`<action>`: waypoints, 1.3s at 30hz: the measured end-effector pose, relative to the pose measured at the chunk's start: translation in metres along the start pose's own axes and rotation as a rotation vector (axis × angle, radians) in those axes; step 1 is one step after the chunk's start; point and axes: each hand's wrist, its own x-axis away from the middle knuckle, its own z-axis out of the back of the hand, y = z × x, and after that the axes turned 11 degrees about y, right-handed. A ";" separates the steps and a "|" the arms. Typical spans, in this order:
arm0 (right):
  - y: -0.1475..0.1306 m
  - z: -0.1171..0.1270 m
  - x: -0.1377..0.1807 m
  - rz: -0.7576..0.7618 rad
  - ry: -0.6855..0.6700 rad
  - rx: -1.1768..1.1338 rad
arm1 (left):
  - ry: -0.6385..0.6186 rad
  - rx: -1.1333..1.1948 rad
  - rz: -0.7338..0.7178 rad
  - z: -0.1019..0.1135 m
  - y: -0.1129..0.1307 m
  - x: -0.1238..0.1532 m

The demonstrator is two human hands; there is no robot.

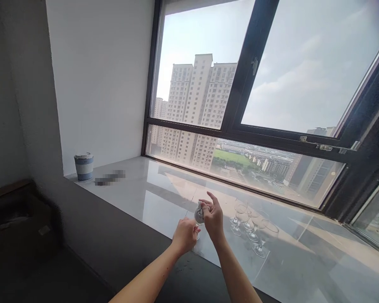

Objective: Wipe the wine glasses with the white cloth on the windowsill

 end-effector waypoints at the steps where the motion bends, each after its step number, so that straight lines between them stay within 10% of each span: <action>1: -0.001 0.001 0.001 0.020 0.017 0.015 | 0.003 0.000 -0.001 0.000 0.000 0.000; 20: -0.042 0.033 -0.022 0.275 0.461 0.307 | 0.028 0.244 0.160 -0.006 -0.007 -0.005; 29: 0.052 -0.002 0.056 -0.100 0.125 0.375 | 0.164 0.826 0.430 -0.007 -0.032 -0.016; 39: 0.044 0.013 0.063 0.173 -0.014 0.459 | 0.174 0.792 0.491 -0.005 -0.037 -0.016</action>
